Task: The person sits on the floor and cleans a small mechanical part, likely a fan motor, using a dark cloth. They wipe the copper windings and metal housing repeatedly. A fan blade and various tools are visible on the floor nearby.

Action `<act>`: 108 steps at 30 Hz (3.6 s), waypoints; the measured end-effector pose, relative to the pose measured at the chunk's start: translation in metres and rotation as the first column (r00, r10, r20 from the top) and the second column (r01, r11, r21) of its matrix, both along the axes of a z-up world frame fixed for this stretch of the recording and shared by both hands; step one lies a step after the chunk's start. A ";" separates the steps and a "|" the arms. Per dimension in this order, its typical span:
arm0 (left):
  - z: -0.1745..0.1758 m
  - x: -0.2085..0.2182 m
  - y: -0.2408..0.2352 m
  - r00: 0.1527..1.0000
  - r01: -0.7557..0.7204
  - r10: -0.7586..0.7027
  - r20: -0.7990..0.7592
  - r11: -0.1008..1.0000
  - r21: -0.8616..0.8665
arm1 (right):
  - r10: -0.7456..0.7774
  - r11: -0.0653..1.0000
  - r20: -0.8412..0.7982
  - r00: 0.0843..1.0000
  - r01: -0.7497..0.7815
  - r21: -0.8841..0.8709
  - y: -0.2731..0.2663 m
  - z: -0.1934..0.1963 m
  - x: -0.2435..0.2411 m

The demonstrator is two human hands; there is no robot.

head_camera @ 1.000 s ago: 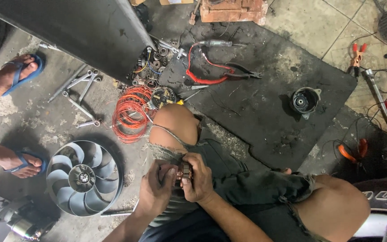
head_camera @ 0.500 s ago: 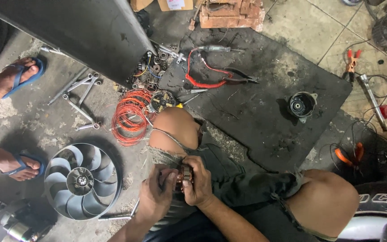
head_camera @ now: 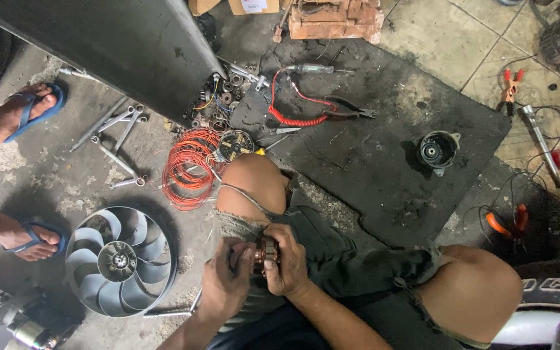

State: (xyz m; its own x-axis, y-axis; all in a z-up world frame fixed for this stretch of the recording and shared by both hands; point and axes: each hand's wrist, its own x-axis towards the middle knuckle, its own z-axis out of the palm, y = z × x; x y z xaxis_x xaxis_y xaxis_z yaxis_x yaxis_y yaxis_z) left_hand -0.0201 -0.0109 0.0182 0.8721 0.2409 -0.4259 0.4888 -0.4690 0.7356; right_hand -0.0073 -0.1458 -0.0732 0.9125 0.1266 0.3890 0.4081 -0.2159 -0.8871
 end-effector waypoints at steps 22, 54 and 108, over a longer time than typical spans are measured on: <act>-0.021 -0.009 0.001 0.903 0.108 -0.180 0.390 0.974 0.200 | 0.003 0.999 -0.005 1.000 -0.003 0.038 -0.001 -0.035 -0.001; 0.010 -0.001 0.019 0.938 0.125 -0.165 0.304 0.981 0.145 | 0.057 0.995 0.022 0.998 -0.059 0.082 0.004 -0.002 0.001; -0.032 -0.028 0.020 0.990 0.033 -0.064 0.124 0.972 0.233 | 0.041 0.999 -0.013 0.999 -0.041 0.003 0.013 0.008 0.006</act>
State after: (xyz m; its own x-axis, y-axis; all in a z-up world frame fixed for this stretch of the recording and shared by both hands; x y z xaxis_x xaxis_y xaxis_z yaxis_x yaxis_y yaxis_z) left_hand -0.0477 0.0094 -0.0140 0.9293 0.2750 -0.2466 0.3688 -0.6537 0.6608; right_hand -0.0016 -0.1330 -0.0650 0.9115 0.1634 0.3774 0.4049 -0.1968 -0.8929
